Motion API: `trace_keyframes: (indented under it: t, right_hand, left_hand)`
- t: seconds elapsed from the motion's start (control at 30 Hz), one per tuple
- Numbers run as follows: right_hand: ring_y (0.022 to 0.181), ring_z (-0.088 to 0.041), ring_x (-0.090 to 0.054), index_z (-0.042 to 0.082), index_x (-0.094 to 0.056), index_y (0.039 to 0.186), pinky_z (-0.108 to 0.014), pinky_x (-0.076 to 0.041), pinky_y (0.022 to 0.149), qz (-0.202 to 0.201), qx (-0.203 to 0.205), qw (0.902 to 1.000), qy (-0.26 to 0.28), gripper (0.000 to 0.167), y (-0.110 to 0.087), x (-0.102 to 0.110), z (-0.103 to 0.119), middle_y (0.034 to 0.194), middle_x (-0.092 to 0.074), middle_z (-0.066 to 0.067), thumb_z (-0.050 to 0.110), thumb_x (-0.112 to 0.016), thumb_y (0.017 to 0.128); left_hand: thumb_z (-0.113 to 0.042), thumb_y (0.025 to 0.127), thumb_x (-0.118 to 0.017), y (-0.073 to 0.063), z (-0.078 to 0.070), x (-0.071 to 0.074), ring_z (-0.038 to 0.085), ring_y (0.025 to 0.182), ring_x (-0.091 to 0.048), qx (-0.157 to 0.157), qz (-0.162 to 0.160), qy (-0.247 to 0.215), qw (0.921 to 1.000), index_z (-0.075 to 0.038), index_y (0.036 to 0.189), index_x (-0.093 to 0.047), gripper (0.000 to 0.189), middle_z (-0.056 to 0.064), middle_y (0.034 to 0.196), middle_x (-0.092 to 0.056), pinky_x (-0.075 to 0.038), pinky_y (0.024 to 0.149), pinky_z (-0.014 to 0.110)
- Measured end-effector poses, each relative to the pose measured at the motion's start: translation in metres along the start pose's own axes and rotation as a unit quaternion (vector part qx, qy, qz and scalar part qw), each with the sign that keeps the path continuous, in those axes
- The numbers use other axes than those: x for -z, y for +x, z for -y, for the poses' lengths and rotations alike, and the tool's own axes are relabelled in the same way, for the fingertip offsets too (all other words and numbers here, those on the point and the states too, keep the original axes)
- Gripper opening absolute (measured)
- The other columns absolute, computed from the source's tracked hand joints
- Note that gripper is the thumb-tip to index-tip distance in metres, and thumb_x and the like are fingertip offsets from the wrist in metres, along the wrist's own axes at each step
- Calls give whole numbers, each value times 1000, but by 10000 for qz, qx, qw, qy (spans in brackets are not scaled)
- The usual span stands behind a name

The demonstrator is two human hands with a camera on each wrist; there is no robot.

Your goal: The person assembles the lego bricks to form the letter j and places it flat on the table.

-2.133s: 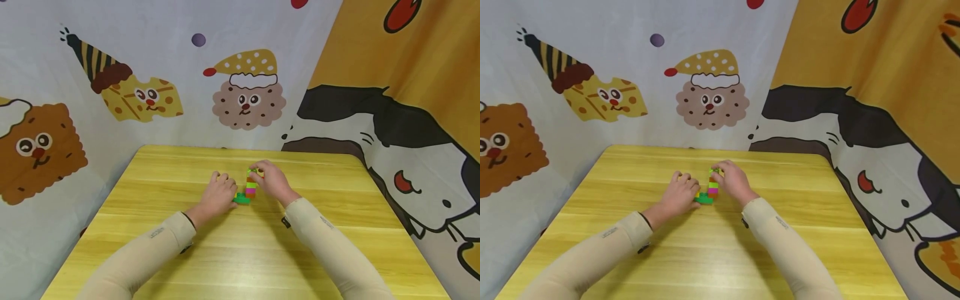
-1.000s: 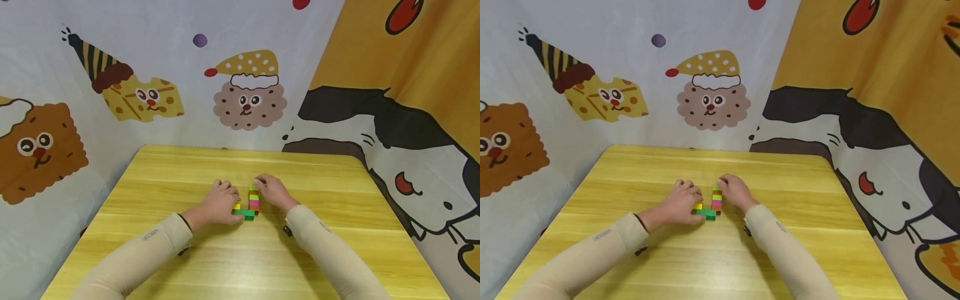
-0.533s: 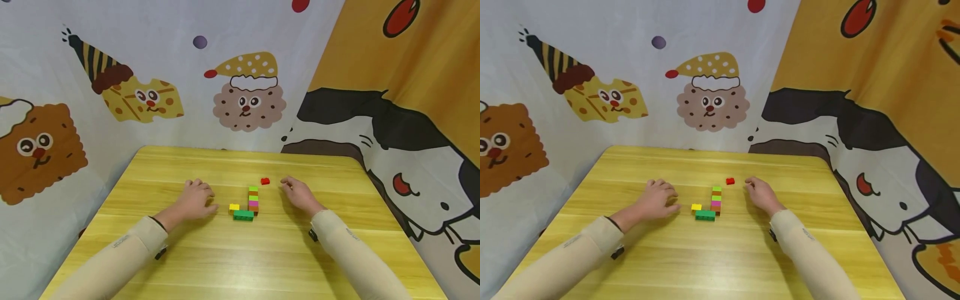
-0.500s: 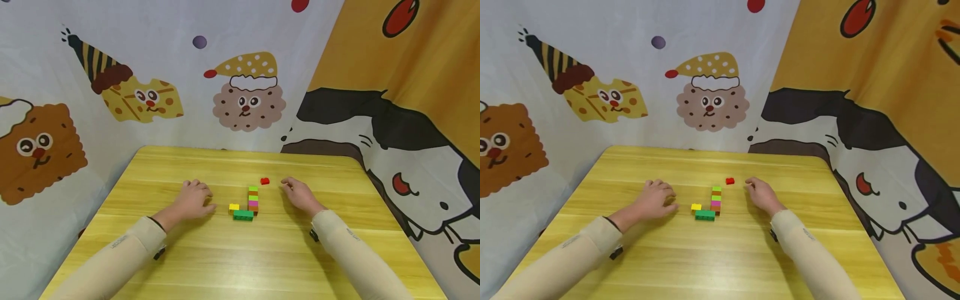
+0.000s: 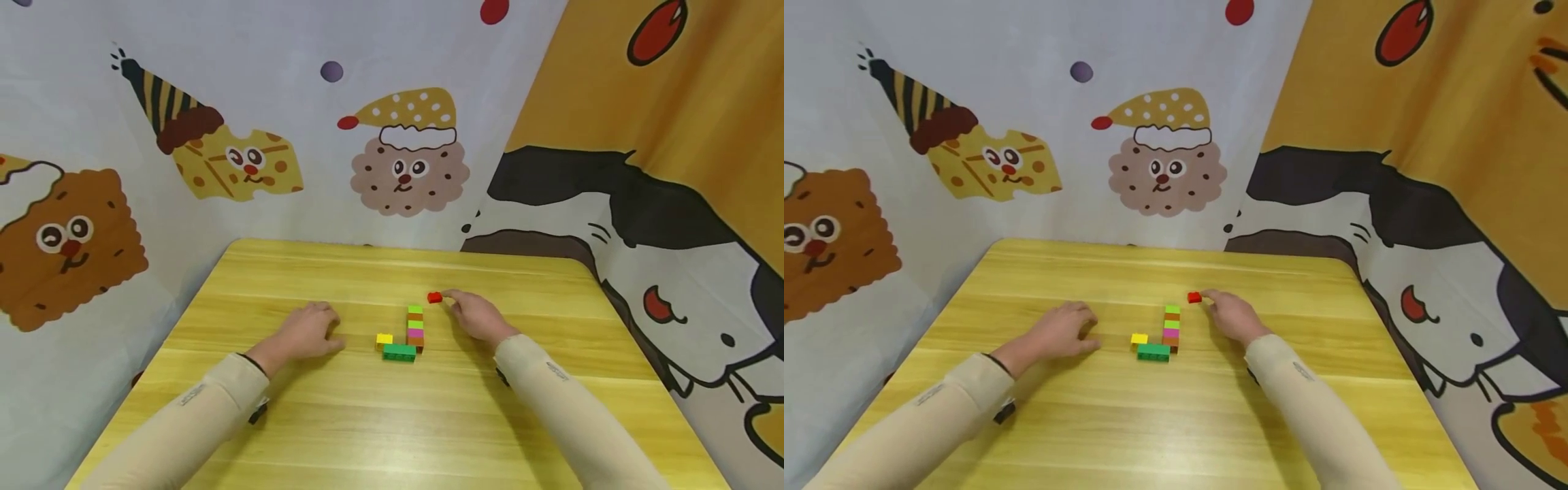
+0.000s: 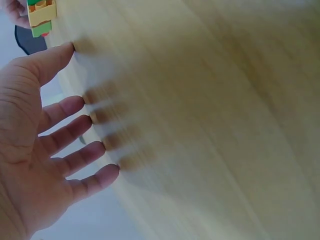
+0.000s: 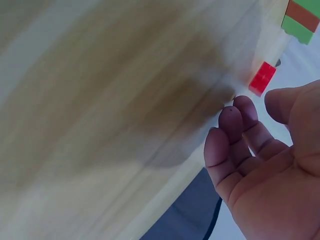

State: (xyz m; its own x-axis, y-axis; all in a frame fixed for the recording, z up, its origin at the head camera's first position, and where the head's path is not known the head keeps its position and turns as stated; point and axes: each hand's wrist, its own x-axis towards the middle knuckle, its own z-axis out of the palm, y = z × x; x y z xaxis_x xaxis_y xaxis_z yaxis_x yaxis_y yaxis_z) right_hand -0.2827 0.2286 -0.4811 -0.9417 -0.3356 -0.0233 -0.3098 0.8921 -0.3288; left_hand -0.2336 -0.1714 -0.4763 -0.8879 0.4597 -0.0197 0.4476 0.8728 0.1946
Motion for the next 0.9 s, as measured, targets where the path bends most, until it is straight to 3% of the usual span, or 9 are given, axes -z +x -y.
trace_keyframes:
  t: [0.13,0.37,0.53,0.8,0.9]
  right_hand:
    - [143,-39,-58,15,-57,155,-56,-46,119,147,-35,9998,-109,43,7,-2,9,156,-60,-14,14,-50,112]
    - [148,-36,-54,11,-54,158,-52,-46,121,435,167,9989,110,47,16,-4,32,159,-57,-15,8,-43,112]
    - [152,-38,-49,8,-50,160,-53,-41,124,728,190,9963,414,47,17,-4,48,163,-52,-17,13,-41,114]
    - [153,-37,-47,13,-47,163,-53,-38,126,808,-10,9959,398,48,14,-5,55,165,-49,-15,18,-40,116]
    - [150,-37,-52,14,-47,163,-54,-41,125,749,-68,9963,412,48,12,-4,54,164,-52,-16,17,-41,115]
  left_hand:
    - [-49,97,-75,1,-1,0,39,132,-61,7,66,-48,10000,-7,129,-73,53,16,139,-67,-53,109,57]
    - [-48,96,-78,0,-1,-1,41,131,-61,-7,0,-5,10000,-7,128,-73,52,16,138,-67,-54,107,59]
    - [-50,97,-76,1,-1,-2,39,130,-62,-60,-8,4,10000,-8,130,-72,53,14,136,-67,-55,103,59]
    - [-51,97,-77,1,-1,-4,38,130,-62,-51,-43,-13,10000,-8,129,-72,54,15,136,-67,-54,103,60]
    - [-51,97,-76,0,-1,-4,38,131,-61,-26,-45,-6,10000,-8,130,-72,54,15,138,-67,-54,104,60]
